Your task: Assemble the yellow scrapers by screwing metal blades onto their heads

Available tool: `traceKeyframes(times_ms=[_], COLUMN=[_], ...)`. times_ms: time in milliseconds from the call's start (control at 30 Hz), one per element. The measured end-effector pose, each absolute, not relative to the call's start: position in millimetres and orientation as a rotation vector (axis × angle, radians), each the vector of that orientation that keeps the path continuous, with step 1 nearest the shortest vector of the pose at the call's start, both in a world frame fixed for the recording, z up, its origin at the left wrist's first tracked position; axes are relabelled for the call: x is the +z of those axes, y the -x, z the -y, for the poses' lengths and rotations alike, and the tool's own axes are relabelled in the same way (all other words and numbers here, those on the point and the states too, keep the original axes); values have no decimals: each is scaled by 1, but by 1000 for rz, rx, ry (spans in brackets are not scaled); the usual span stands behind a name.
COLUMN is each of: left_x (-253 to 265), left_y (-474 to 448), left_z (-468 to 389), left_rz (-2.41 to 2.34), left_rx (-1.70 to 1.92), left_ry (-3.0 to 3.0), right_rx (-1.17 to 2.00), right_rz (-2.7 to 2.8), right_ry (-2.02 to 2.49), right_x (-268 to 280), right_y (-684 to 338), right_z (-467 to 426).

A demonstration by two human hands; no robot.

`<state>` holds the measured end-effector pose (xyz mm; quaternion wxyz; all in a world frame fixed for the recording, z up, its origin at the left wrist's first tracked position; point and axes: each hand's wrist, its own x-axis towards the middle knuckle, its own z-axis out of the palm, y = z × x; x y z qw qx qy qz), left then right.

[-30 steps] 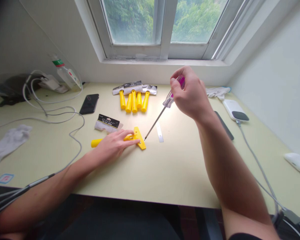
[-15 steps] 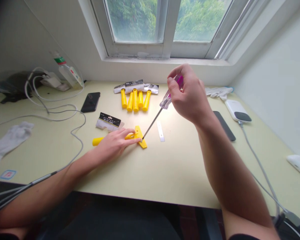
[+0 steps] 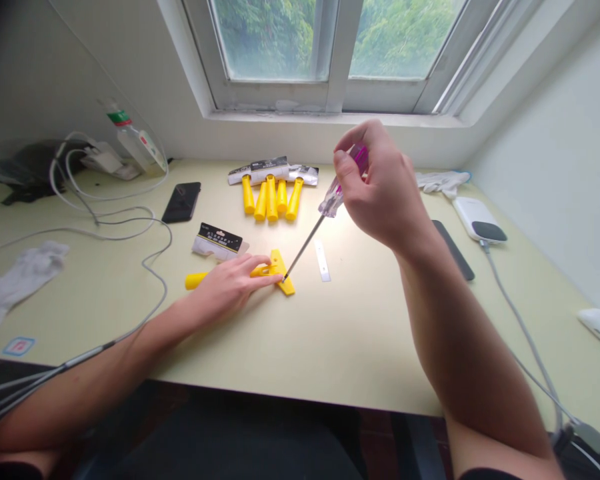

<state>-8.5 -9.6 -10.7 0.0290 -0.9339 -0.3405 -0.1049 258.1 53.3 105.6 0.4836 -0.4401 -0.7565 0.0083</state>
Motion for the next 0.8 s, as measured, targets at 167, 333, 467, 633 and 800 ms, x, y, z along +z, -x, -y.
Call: traceKeyframes(times_ms=[167, 333, 467, 633, 800], left_x=[-11, -11, -12, -13, -13], left_y=[9, 9, 9, 9, 9], left_z=[10, 10, 10, 9, 10], left_rz=[1057, 1063, 1060, 1069, 1083], left_rx=[-328, -322, -334, -343, -347], left_ry=[2892, 2892, 2885, 2875, 2863], right_rx=[6, -5, 0, 8, 21], right_rz=[1920, 1932, 1930, 1920, 1918], right_ry=[859, 876, 886, 890, 878], right_x=[112, 116, 116, 117, 118], right_y=[-252, -248, -248, -247, -246], right_z=[-40, -31, -32, -30, -30])
